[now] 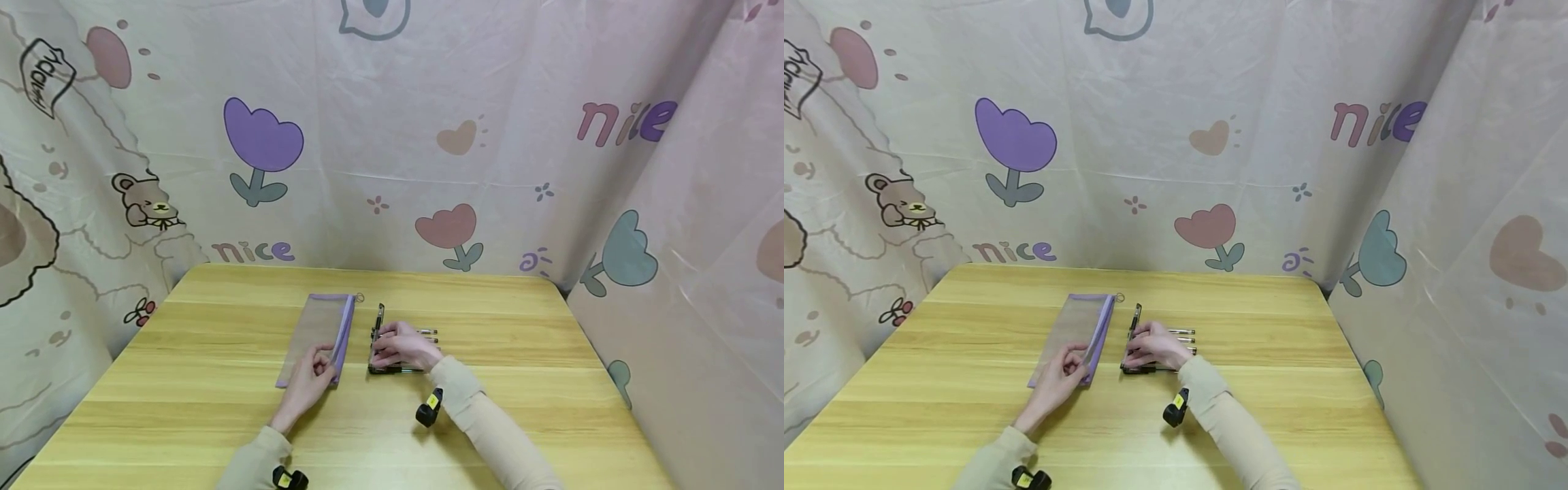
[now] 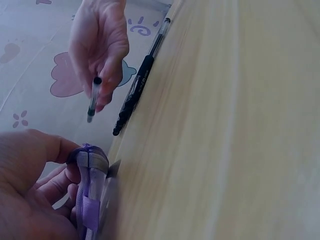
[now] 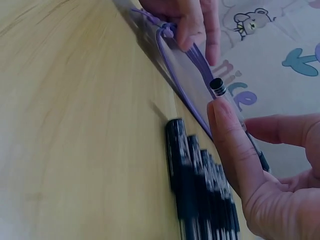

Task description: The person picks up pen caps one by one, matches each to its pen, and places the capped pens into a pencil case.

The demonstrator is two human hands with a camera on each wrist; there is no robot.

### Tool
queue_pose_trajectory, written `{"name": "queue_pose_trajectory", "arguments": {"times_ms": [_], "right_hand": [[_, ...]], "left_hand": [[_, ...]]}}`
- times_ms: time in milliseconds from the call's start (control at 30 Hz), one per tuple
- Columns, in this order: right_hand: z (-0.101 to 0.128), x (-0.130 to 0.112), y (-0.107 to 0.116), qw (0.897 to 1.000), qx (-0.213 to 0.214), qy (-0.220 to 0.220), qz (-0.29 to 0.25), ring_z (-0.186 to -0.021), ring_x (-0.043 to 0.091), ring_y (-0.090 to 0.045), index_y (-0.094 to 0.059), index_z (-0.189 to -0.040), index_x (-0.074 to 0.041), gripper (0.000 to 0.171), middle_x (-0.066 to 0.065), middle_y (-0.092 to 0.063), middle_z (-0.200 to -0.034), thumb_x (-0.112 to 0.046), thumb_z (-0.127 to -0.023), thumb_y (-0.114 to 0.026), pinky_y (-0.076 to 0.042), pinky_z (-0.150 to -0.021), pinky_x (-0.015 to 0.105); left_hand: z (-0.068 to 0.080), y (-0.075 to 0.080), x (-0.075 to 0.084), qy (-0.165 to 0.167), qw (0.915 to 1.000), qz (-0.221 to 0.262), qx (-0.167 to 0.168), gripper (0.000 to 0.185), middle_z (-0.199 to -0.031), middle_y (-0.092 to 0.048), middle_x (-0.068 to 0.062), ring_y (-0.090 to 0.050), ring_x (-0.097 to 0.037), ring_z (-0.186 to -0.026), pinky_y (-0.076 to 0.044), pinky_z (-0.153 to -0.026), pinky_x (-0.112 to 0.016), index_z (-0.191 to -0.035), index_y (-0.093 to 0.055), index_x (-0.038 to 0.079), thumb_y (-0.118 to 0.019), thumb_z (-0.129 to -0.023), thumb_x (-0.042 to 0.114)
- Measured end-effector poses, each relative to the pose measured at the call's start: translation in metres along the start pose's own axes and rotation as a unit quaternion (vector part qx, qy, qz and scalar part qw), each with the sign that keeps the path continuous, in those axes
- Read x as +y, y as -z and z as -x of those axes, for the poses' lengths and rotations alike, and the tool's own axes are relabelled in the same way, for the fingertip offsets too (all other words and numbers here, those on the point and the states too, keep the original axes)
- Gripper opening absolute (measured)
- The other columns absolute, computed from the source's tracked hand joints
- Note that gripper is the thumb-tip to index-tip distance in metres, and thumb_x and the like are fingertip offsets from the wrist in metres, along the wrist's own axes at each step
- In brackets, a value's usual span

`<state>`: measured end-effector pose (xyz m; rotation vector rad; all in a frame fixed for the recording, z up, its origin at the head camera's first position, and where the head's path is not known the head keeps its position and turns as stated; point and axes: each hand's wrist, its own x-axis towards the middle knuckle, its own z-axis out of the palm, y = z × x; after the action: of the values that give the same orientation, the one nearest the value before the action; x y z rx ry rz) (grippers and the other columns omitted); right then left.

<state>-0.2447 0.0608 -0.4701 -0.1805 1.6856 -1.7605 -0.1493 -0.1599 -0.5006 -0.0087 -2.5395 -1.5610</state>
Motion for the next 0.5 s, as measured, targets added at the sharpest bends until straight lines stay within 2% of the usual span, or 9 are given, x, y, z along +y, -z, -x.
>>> {"name": "queue_pose_trajectory", "arguments": {"times_ms": [267,500], "right_hand": [[-0.017,-0.002,-0.019,1.000,-0.004,-0.012,0.006,-0.067,0.020,-0.069,-0.036,-0.131,0.012,0.042,0.015,-0.064,-0.085,0.008,-0.094,-0.055,-0.062,-0.068,0.027],[-0.030,-0.002,-0.033,1.000,0.010,-0.021,0.019,-0.061,0.017,-0.069,-0.042,-0.125,0.012,0.035,0.014,-0.065,-0.082,0.008,-0.093,-0.057,-0.061,-0.063,0.024]], "left_hand": [[0.001,-0.003,-0.002,-0.010,0.9997,0.024,0.000,0.037,-0.080,-0.064,-0.004,-0.049,-0.001,-0.066,-0.041,-0.063,-0.017,-0.124,-0.061,0.000,-0.064,-0.088,-0.002],[0.003,-0.004,-0.002,-0.012,0.9994,0.034,0.000,0.033,-0.083,-0.066,-0.006,-0.052,0.000,-0.068,-0.045,-0.065,-0.017,-0.123,-0.062,0.000,-0.065,-0.090,0.001]]}}
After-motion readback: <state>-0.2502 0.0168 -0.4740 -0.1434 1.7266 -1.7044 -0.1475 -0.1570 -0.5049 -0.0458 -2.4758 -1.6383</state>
